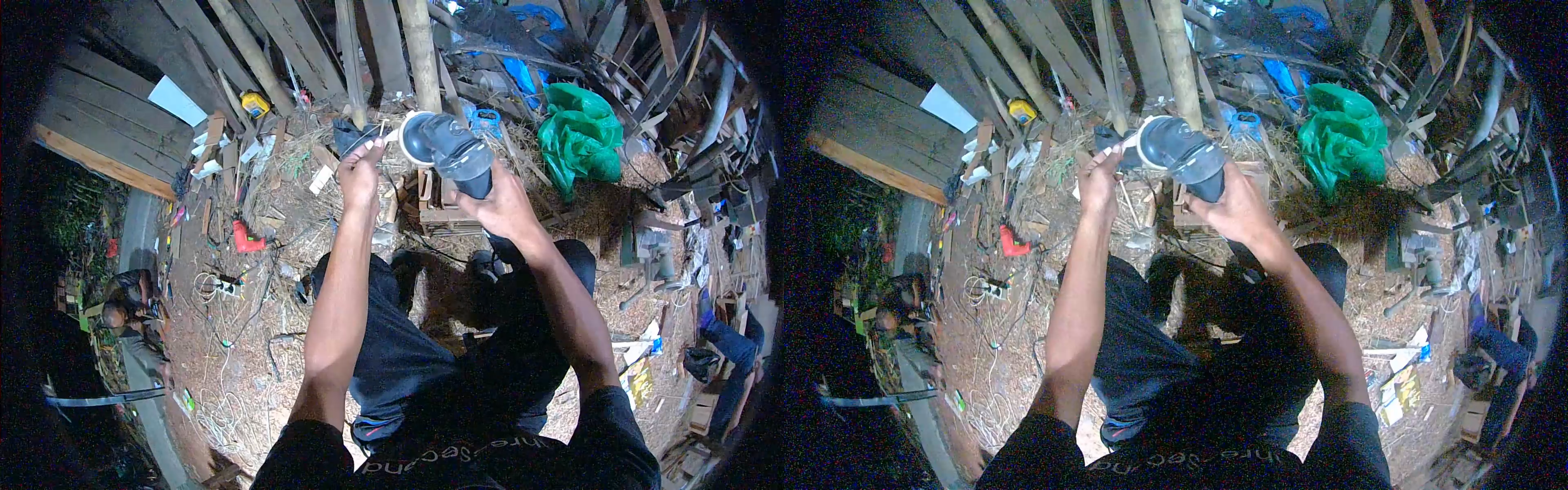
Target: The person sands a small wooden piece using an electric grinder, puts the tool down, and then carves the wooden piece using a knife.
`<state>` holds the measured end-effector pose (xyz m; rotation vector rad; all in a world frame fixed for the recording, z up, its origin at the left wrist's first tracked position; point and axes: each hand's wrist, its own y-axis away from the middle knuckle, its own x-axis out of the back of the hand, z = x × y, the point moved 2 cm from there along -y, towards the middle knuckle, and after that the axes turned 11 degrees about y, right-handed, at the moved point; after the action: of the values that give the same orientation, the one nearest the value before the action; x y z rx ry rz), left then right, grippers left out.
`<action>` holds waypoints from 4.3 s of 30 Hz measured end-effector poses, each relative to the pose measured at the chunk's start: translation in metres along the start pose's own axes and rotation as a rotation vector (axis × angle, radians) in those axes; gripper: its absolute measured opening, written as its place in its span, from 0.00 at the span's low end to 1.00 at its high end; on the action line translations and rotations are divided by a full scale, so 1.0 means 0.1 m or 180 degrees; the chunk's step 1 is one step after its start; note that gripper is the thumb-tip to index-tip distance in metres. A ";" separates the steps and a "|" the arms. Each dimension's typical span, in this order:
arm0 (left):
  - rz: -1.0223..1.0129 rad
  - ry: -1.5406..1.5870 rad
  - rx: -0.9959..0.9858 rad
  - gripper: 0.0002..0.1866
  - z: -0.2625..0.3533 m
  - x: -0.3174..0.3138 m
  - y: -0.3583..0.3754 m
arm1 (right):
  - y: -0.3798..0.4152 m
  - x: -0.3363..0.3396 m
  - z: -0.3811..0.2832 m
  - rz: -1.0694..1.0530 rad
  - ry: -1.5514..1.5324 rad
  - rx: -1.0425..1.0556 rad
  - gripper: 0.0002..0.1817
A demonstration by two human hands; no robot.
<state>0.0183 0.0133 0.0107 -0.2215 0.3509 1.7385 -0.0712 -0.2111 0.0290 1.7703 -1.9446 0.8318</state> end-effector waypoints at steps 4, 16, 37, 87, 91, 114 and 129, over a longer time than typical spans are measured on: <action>-0.0115 -0.0259 -0.0160 0.10 0.07 -0.06 0.07 | 0.01 0.11 -0.09 0.0046 0.0133 -0.0196 0.36; -0.0666 -0.0670 -0.0515 0.10 -0.05 -0.02 -0.03 | 0.03 0.11 -0.03 0.0234 0.0017 0.0161 0.33; -0.0510 -0.0681 -0.0417 0.10 0.01 -0.04 0.04 | -0.04 0.16 0.04 0.0448 0.0172 -0.0126 0.33; -0.0368 -0.1239 -0.0522 0.13 -0.17 -0.17 0.10 | -0.01 0.12 0.03 0.0490 0.0006 0.0272 0.31; -0.0378 -0.1079 -0.0209 0.13 -0.13 -0.08 0.06 | -0.06 0.12 0.19 0.0609 0.0002 -0.0001 0.31; -0.0590 -0.2592 -0.1801 0.08 -0.06 -0.17 0.16 | -0.10 0.18 0.26 0.0370 -0.0132 -0.0299 0.29; -0.0814 -0.2579 -0.2605 0.05 -0.05 -0.13 0.07 | -0.02 0.22 0.12 0.0266 -0.0346 -0.0338 0.31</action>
<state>0.0141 -0.0015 0.0111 -0.1164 -0.9522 1.4874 -0.0705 -0.2361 0.0344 1.7153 -2.1040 0.6582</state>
